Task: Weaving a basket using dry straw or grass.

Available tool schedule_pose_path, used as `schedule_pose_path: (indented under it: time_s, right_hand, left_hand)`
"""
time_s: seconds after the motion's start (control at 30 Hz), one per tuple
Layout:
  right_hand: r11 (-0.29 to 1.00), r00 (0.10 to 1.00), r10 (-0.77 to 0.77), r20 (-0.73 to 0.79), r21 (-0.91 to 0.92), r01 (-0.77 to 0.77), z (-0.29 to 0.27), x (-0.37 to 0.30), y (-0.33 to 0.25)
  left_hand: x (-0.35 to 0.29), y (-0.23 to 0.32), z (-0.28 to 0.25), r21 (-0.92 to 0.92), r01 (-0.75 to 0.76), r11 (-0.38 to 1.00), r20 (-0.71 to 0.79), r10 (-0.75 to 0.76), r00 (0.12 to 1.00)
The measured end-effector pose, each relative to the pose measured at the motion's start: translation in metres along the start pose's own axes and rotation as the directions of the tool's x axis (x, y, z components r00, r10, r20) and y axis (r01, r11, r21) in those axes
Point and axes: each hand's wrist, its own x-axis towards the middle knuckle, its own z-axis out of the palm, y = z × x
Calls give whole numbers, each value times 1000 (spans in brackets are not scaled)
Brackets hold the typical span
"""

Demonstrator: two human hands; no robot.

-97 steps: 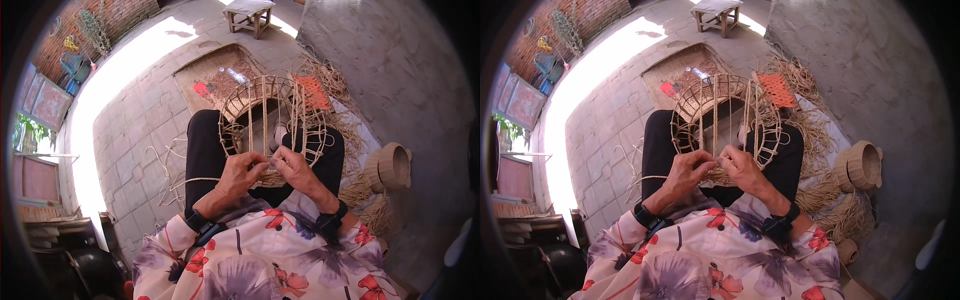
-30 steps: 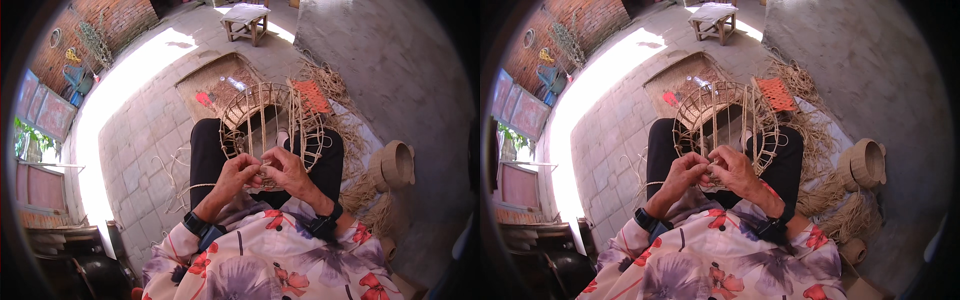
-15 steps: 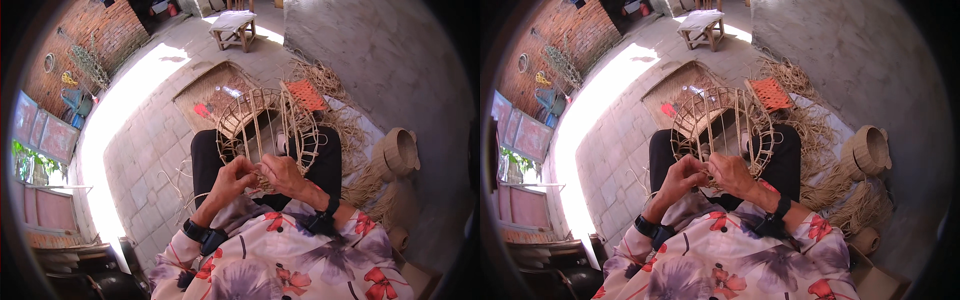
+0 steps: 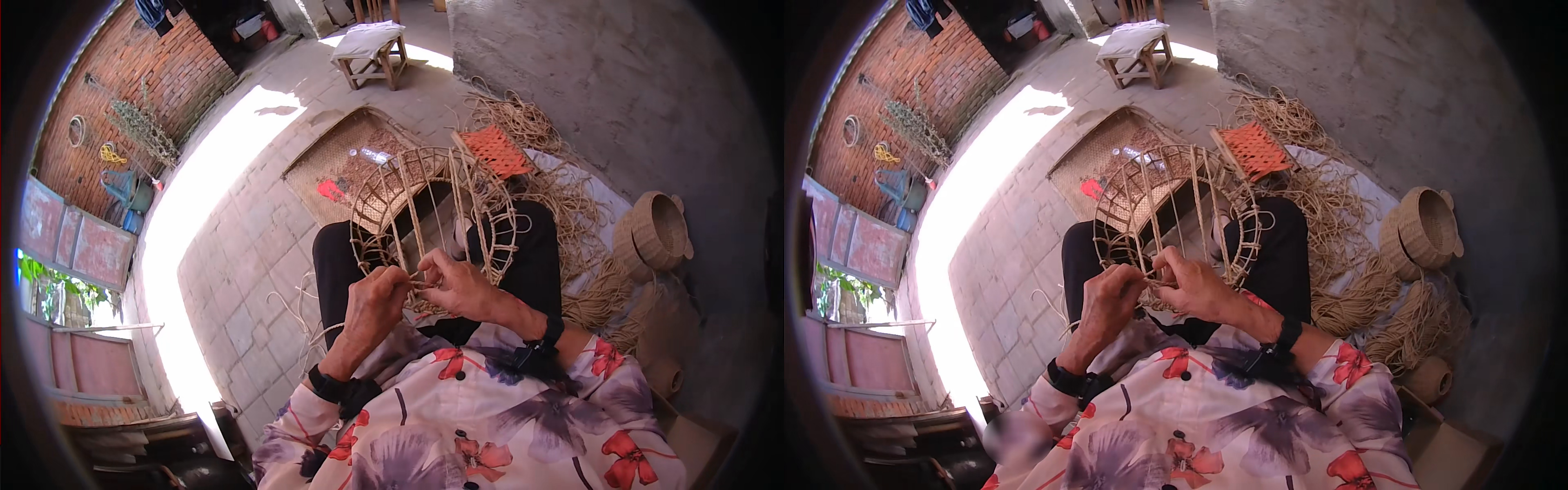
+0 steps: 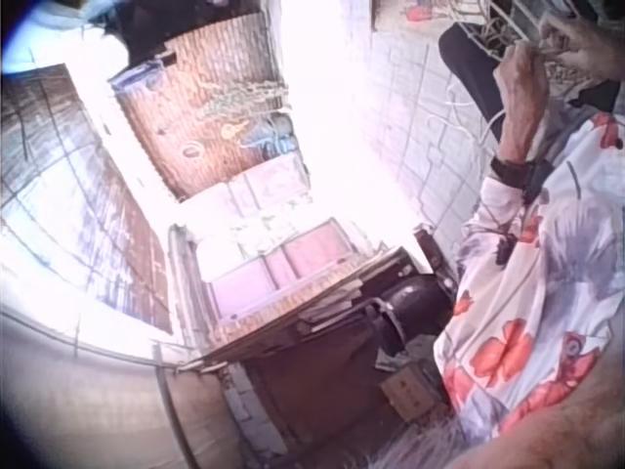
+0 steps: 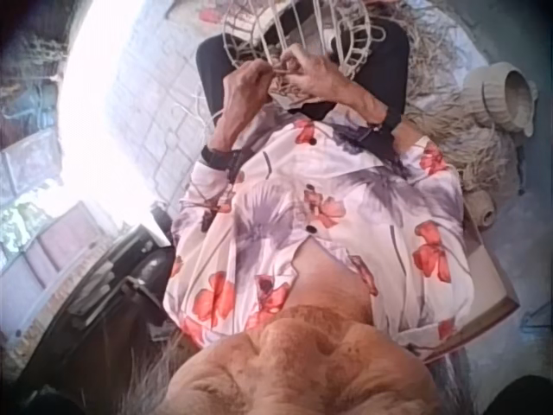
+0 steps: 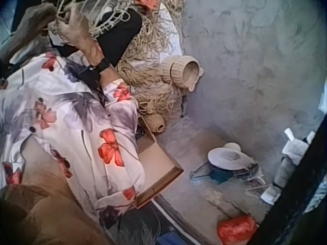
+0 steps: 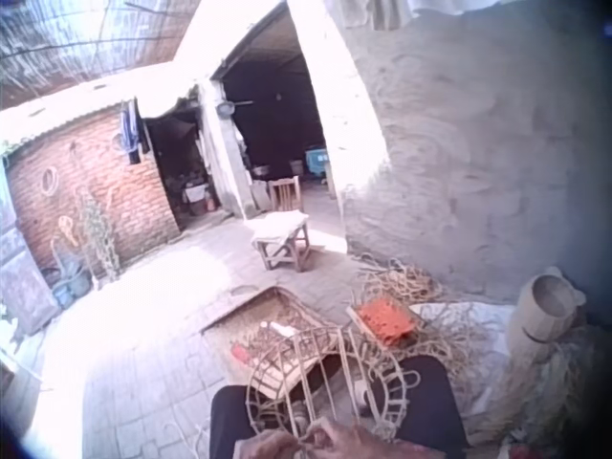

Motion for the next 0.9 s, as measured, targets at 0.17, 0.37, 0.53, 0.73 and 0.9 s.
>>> schedule_pose_path:
  time_s: [0.17, 0.37, 0.53, 0.73, 0.9]
  right_hand:
    - [982, 997, 69, 41, 174, -76, 1, 3, 16]
    - [983, 979, -160, 125, 110, 146, -5, 4, 15]
    - [984, 966, -175, 190, 12, 176, -14, 4, 8]
    - [984, 974, -172, 146, -29, 178, -9, 3, 6]
    - [955, 965, -249, 79, -147, 258, -5, 1, 5]
  left_hand:
    - [9, -4, -14, -82, 135, 987, 328, -101, 939]
    - [19, -13, -22, -274, 509, 816, 599, -269, 754]
    - [15, -18, -18, -399, 581, 709, 637, -241, 732]
    - [4, -19, -10, -512, 565, 647, 569, -238, 787]
    - [-3, -20, 1, -578, 627, 522, 554, -313, 771]
